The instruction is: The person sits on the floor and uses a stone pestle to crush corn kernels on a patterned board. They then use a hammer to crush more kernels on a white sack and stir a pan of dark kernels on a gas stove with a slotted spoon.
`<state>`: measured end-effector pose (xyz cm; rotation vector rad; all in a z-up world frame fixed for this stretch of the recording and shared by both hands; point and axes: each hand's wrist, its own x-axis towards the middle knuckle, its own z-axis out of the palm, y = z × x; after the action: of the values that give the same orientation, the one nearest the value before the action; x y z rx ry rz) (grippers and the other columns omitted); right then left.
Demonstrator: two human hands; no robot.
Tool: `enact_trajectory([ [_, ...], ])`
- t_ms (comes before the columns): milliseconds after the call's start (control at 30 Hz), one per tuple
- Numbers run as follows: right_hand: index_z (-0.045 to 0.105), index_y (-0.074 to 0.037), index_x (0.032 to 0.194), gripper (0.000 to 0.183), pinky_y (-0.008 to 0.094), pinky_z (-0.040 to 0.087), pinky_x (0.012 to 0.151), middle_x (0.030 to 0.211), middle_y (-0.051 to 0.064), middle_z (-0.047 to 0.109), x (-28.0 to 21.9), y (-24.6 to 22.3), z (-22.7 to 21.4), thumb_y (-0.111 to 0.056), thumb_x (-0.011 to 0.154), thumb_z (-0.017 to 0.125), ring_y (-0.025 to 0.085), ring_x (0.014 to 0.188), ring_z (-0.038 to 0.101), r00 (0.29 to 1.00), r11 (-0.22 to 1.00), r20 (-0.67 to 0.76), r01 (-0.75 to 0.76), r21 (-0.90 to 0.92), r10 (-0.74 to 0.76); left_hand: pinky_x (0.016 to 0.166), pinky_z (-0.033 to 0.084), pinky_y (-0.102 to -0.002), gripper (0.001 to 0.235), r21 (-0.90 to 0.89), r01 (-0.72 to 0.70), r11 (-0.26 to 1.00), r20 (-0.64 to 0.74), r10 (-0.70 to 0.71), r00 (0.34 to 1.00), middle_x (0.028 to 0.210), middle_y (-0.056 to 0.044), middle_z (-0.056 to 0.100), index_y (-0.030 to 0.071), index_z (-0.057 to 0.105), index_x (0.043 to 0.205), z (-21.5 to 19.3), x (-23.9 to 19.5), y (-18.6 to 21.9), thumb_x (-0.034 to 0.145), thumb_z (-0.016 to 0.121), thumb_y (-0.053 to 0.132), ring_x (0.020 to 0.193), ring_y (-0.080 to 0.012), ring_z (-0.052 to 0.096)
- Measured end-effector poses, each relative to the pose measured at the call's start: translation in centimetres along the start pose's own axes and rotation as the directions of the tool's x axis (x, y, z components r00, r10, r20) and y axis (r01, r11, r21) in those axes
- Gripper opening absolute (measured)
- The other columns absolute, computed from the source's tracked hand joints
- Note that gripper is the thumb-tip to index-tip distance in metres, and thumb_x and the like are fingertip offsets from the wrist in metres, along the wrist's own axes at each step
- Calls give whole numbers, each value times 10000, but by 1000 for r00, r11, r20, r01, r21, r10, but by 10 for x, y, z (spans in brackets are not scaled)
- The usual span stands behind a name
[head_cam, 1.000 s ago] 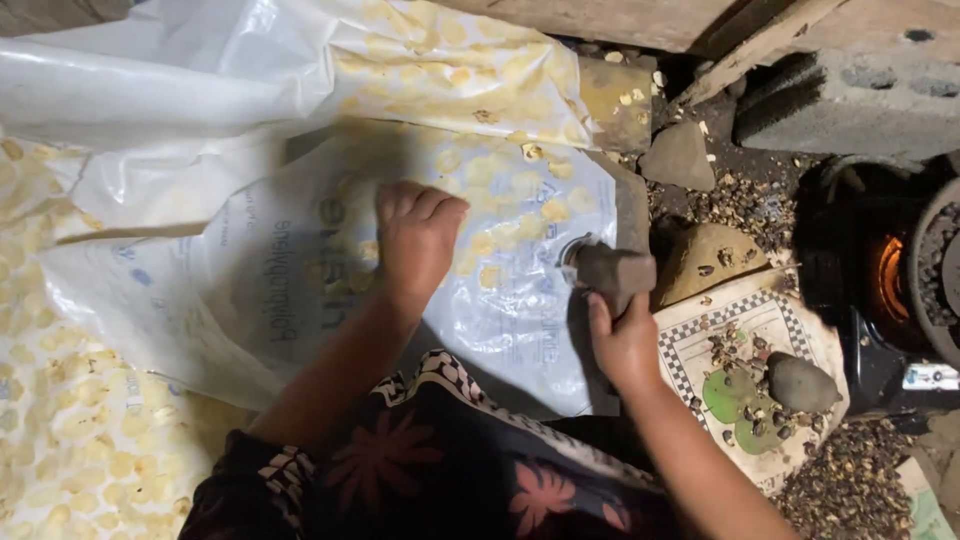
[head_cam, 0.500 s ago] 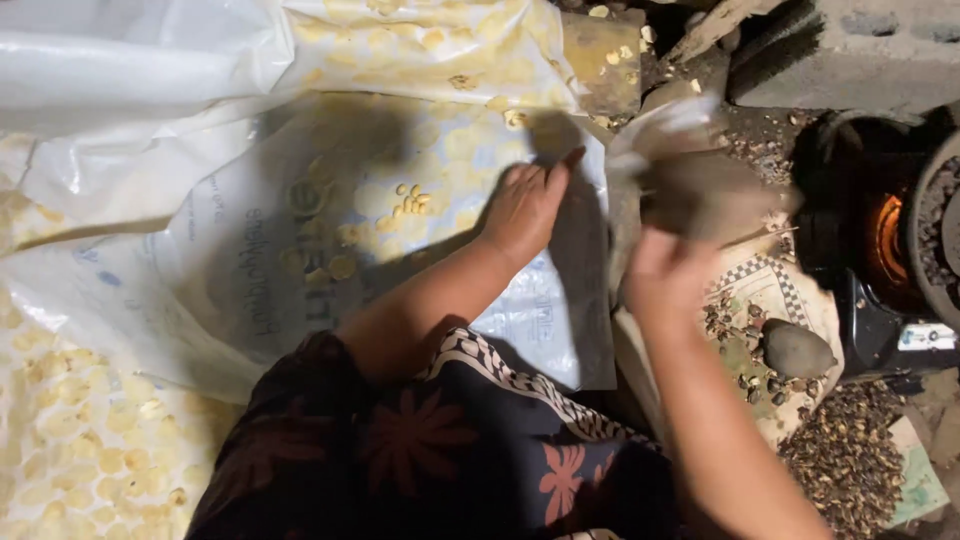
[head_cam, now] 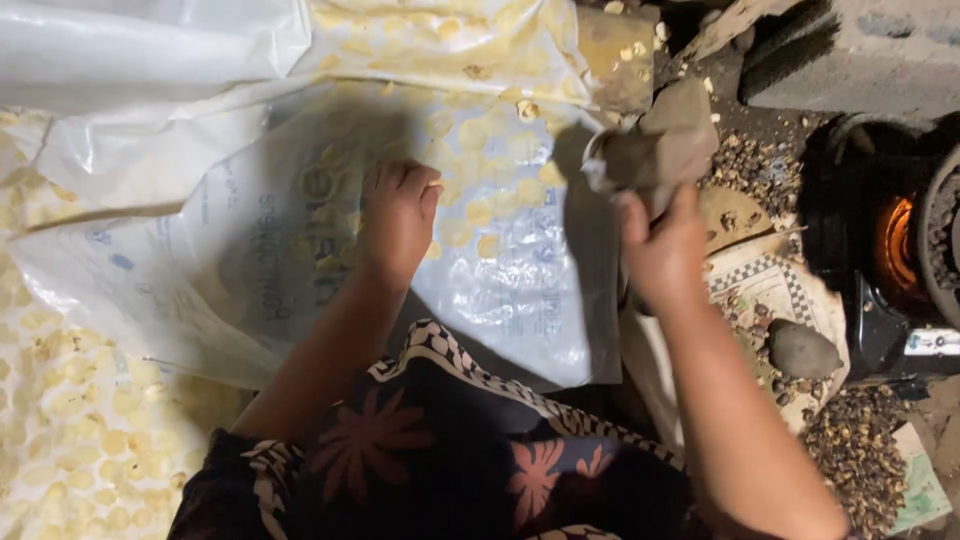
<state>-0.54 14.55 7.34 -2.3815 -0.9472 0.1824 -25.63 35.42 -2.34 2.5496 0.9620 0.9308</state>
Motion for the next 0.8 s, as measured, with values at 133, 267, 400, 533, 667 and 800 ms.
enact_trajectory([
  [133,342,85,1457,681,607,602,688,964,341,693,-3,7,30,-340,1021,646,528,891,701,983,999,179,-23,-32,29,669,514,-429,201,159,-170,973,-30,177,984,760,-70,610,155,672,809,-1,24,33,736,859,175,752,-307,627],
  [267,640,-9,1140,474,654,519,849,995,301,687,13,-13,-17,-437,957,730,542,1020,656,953,991,272,-124,-53,134,828,506,-411,127,26,-260,965,48,259,965,907,-20,650,212,695,999,58,6,86,879,736,216,930,-258,635],
  [400,591,51,998,303,493,451,680,778,270,576,-9,1,-76,-129,1119,802,457,754,623,969,968,-122,229,104,-217,875,529,-461,129,-102,-194,976,206,211,955,990,-97,626,94,641,1019,93,2,104,914,716,103,1034,-318,613],
  [533,411,-68,634,459,317,418,456,583,102,521,-39,-52,-67,-101,1089,466,169,489,553,985,871,-162,136,472,-66,818,465,-436,212,-34,-238,971,109,241,964,817,-64,562,129,683,846,91,7,107,982,655,290,893,-313,567],
  [667,493,67,1012,328,546,546,634,786,306,616,-52,-19,23,-237,1012,616,445,746,649,996,993,91,0,121,-11,834,481,-441,75,-163,-123,979,13,127,992,919,-96,601,106,662,949,44,15,76,875,674,98,961,-320,598],
  [800,530,115,1276,637,677,557,809,996,423,658,-45,12,44,-428,966,653,599,974,662,946,985,291,-103,-140,140,877,513,-469,371,116,-113,987,28,111,993,1033,-112,641,98,687,1149,-30,16,34,814,831,166,1000,-322,624],
])
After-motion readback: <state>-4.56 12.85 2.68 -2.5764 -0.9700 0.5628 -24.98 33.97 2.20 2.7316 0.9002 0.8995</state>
